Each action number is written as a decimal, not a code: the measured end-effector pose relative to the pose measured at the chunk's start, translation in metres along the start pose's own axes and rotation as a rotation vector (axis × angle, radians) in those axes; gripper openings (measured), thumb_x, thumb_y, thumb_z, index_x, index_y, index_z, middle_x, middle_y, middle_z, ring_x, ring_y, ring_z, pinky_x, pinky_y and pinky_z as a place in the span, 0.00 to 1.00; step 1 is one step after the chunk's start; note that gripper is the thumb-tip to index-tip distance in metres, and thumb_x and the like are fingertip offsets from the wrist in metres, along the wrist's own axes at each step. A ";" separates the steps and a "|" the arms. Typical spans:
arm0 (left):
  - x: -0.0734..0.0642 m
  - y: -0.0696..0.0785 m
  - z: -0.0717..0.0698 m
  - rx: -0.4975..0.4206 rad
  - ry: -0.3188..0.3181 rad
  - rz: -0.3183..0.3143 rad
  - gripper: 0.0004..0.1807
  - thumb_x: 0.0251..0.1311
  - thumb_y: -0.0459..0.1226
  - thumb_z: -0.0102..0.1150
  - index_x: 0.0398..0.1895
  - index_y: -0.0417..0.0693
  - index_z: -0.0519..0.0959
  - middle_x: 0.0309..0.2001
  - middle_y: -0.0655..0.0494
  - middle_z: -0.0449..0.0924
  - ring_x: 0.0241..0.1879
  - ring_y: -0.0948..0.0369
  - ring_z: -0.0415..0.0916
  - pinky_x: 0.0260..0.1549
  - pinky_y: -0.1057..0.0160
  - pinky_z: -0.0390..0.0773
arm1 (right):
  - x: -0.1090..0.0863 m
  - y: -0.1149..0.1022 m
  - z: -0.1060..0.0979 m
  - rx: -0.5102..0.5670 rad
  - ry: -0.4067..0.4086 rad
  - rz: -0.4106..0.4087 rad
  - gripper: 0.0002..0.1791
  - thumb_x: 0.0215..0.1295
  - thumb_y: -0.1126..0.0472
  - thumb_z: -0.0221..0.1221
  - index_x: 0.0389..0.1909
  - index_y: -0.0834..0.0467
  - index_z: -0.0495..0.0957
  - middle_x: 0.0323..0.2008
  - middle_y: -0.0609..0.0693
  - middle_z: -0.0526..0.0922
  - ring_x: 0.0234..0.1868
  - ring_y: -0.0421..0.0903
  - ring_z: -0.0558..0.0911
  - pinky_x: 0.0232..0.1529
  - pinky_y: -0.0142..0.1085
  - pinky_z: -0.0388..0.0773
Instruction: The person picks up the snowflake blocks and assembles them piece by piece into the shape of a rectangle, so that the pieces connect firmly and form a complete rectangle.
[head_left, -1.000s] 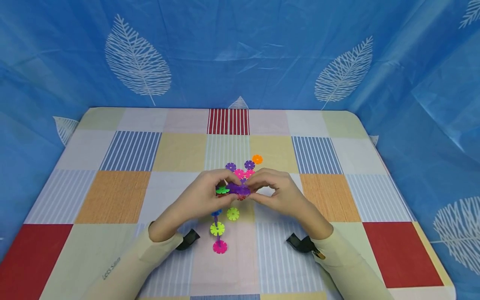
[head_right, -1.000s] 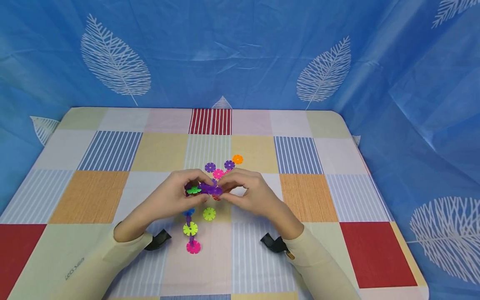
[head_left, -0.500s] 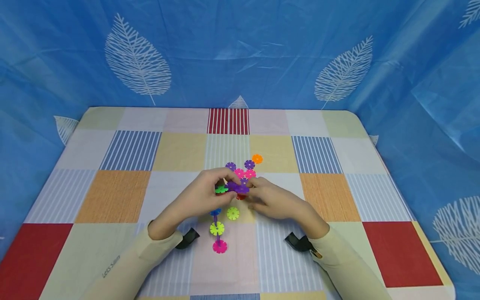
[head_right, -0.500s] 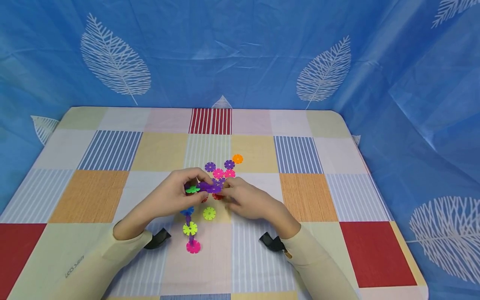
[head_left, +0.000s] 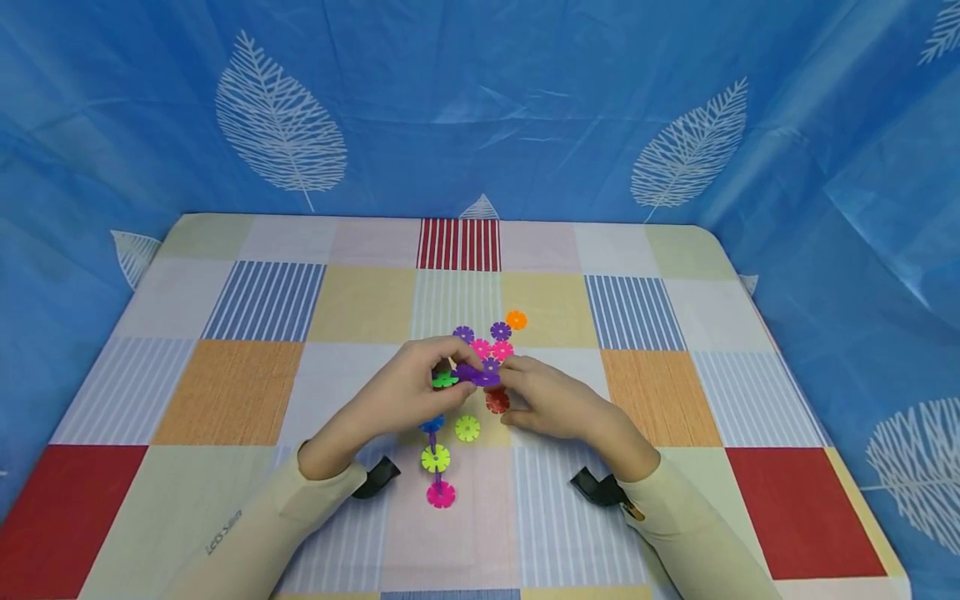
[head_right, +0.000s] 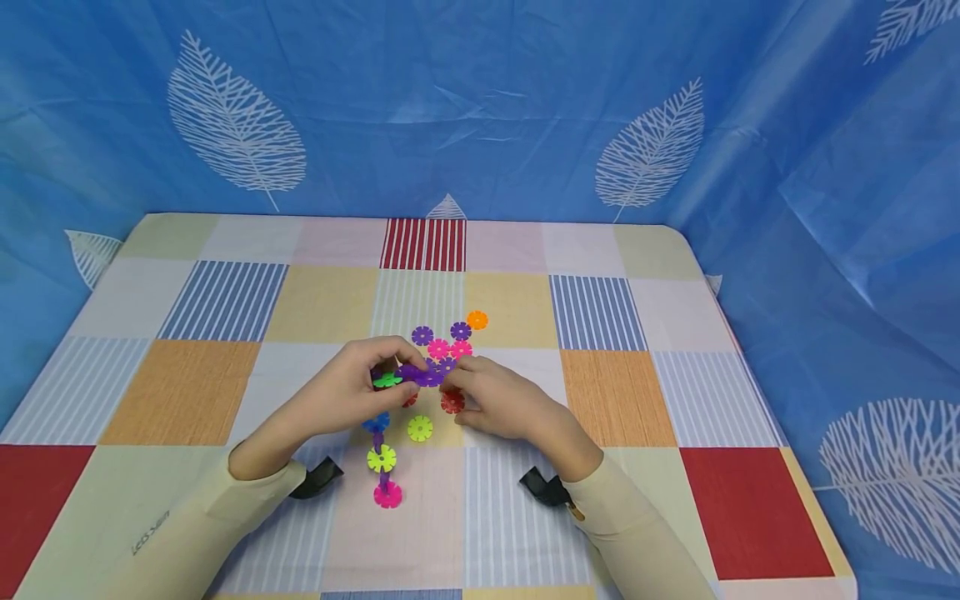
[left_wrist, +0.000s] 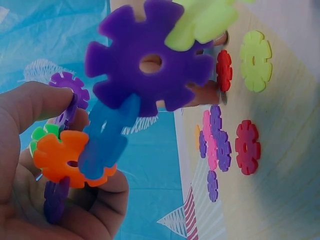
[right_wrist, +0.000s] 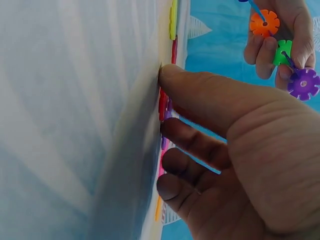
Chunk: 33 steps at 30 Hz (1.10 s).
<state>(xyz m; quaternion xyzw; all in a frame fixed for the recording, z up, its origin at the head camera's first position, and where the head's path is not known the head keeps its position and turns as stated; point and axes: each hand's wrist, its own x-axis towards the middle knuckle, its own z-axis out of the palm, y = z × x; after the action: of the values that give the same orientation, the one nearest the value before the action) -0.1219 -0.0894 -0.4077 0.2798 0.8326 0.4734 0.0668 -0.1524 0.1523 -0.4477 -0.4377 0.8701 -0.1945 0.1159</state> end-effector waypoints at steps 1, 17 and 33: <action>0.000 0.000 0.000 0.000 0.000 0.000 0.13 0.58 0.34 0.68 0.44 0.53 0.79 0.38 0.67 0.78 0.31 0.62 0.72 0.28 0.65 0.78 | 0.000 0.000 0.000 -0.007 0.001 -0.003 0.17 0.58 0.58 0.69 0.48 0.56 0.79 0.42 0.45 0.74 0.42 0.40 0.72 0.48 0.35 0.74; 0.000 0.001 0.003 -0.008 0.000 0.005 0.12 0.57 0.34 0.68 0.44 0.53 0.80 0.39 0.66 0.78 0.36 0.62 0.76 0.35 0.64 0.81 | -0.002 -0.002 0.002 -0.070 0.000 0.124 0.17 0.43 0.58 0.64 0.38 0.52 0.74 0.31 0.40 0.73 0.30 0.37 0.71 0.31 0.29 0.72; 0.000 -0.002 0.003 -0.013 0.011 0.000 0.12 0.58 0.34 0.68 0.45 0.54 0.82 0.37 0.67 0.79 0.30 0.62 0.73 0.29 0.62 0.79 | -0.013 0.016 -0.015 0.405 0.371 -0.140 0.12 0.56 0.71 0.67 0.39 0.56 0.79 0.32 0.42 0.81 0.30 0.39 0.76 0.30 0.38 0.79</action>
<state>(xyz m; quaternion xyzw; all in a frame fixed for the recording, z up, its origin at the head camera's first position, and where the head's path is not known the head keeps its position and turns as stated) -0.1210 -0.0877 -0.4111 0.2767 0.8297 0.4805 0.0641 -0.1621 0.1750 -0.4409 -0.4215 0.7875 -0.4489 0.0261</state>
